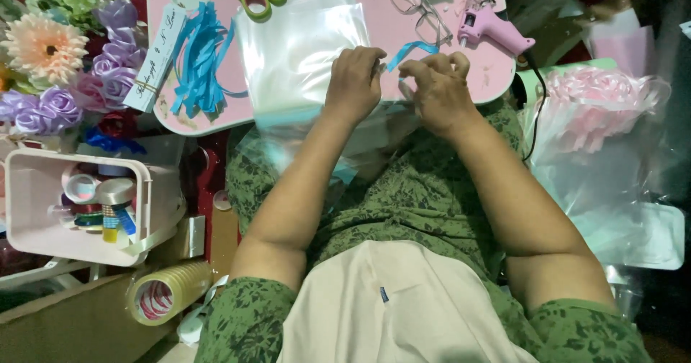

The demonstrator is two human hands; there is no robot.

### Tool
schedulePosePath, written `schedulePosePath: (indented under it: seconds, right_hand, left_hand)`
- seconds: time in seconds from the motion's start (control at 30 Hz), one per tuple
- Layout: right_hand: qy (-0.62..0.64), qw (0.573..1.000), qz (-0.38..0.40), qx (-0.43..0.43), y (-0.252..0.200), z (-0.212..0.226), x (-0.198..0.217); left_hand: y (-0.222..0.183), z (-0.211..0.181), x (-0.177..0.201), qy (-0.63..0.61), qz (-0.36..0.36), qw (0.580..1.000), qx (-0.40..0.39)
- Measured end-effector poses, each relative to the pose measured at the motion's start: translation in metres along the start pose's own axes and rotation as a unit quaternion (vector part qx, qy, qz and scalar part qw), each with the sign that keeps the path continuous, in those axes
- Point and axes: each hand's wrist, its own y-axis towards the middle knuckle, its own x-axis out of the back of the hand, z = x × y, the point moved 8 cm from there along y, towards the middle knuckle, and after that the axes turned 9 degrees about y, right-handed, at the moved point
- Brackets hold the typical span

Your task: Preparing decorative packaging by cutting ribbons and using a hot glue gun to assemble components on a work table.

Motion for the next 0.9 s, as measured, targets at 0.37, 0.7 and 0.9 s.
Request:
schedulePosePath:
  seconds: [0.37, 0.7, 0.9]
  right_hand:
    - [0.055, 0.993, -0.074, -0.069, 0.003, -0.002, 0.031]
    - [0.05, 0.985, 0.09, -0.136, 0.001, -0.013, 0.005]
    - [0.083, 0.981, -0.028, -0.174, 0.0, -0.024, 0.023]
  left_hand:
    - [0.002, -0.008, 0.006, 0.007, 0.009, 1.0, -0.017]
    - [0.002, -0.021, 0.003, 0.079, 0.095, 0.99, -0.068]
    - [0.0, -0.029, 0.005, 0.117, 0.073, 0.985, -0.099]
